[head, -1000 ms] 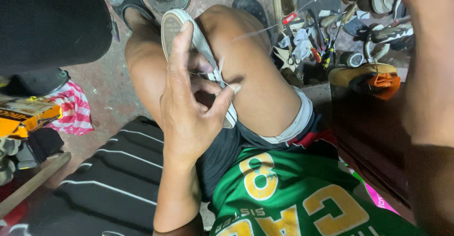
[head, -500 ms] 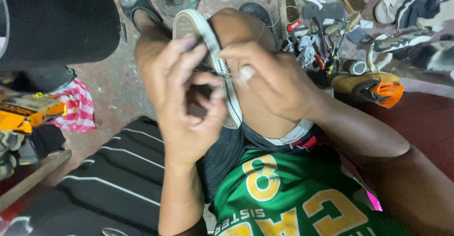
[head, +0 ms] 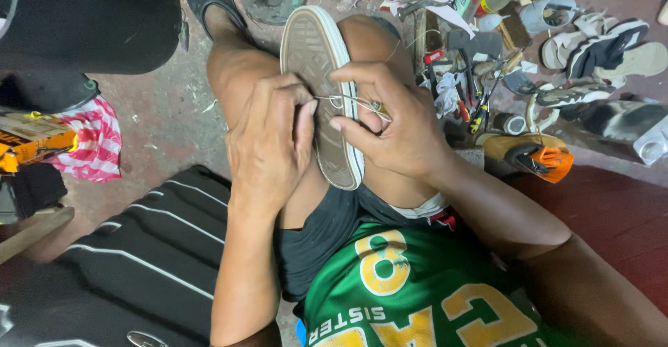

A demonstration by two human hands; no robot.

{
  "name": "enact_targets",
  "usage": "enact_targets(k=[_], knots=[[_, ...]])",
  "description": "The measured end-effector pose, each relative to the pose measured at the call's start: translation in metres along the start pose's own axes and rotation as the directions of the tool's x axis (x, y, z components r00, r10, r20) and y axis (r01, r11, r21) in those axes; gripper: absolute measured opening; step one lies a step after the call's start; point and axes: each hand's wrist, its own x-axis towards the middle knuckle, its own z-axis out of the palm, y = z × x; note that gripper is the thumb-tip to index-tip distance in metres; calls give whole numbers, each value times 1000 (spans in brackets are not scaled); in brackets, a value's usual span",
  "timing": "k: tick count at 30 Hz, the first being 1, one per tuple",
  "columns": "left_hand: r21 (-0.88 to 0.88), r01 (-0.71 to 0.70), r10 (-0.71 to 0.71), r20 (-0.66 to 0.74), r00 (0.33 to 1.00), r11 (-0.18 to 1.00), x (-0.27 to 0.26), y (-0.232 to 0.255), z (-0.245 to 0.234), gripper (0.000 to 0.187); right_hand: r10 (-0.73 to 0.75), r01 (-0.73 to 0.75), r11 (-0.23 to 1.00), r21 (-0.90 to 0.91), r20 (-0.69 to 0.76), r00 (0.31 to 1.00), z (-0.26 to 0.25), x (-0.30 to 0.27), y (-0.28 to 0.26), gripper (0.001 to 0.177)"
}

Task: The person is sitting on the floor and sewing the sole of a white slip-on shoe using a needle and white thread. They repeatedly push the needle through the shoe's edge and pull the thread tight to secure the sole.

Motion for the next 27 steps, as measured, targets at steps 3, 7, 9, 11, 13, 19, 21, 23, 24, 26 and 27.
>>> enact_targets(k=[3, 7, 9, 11, 13, 19, 21, 23, 24, 26, 27], knots=[[-38, 90, -91, -7, 996, 995, -2, 1, -5, 15, -42, 42, 999, -9, -17, 999, -1, 3, -1, 49], [-110, 203, -201, 27, 979, 973, -4, 3, -16, 14, 39, -39, 999, 19, -3, 999, 0, 0, 0, 47], [-112, 123, -126, -18, 992, 986, -1, 4, -17, 15, 33, -32, 999, 17, -4, 999, 0, 1, 0, 47], [-66, 89, -89, -7, 996, 994, 4, 6, -12, 16, 21, -21, 1000, 6, 0, 1000, 0, 1, 0, 48], [-15, 35, -35, 17, 999, 999, 9, 5, -9, 16, 3, -3, 1000, -16, 5, 1000, -1, 2, 0, 49], [-50, -8, 13, 101, 995, 999, 12, 2, -8, 19, 64, -64, 998, 24, 19, 998, -2, 4, -3, 49], [-93, 74, -61, 139, 988, 993, 8, 4, -9, 17, 16, -16, 1000, 21, 10, 1000, -3, 5, -2, 48], [-121, 150, -133, 140, 981, 981, 6, 6, -11, 16, -12, 12, 1000, 11, -3, 1000, -3, 5, -2, 48], [-136, 188, -168, 143, 975, 973, 6, 7, -13, 15, -20, 20, 1000, 2, -10, 1000, -4, 4, -2, 48], [-138, 170, -145, 174, 974, 976, 5, 9, -21, 14, -34, 34, 999, 13, -5, 999, -4, 7, -2, 48], [-139, 161, -133, 190, 973, 977, 5, 10, -25, 14, -28, 28, 999, 32, 2, 1000, -4, 8, -3, 48]])
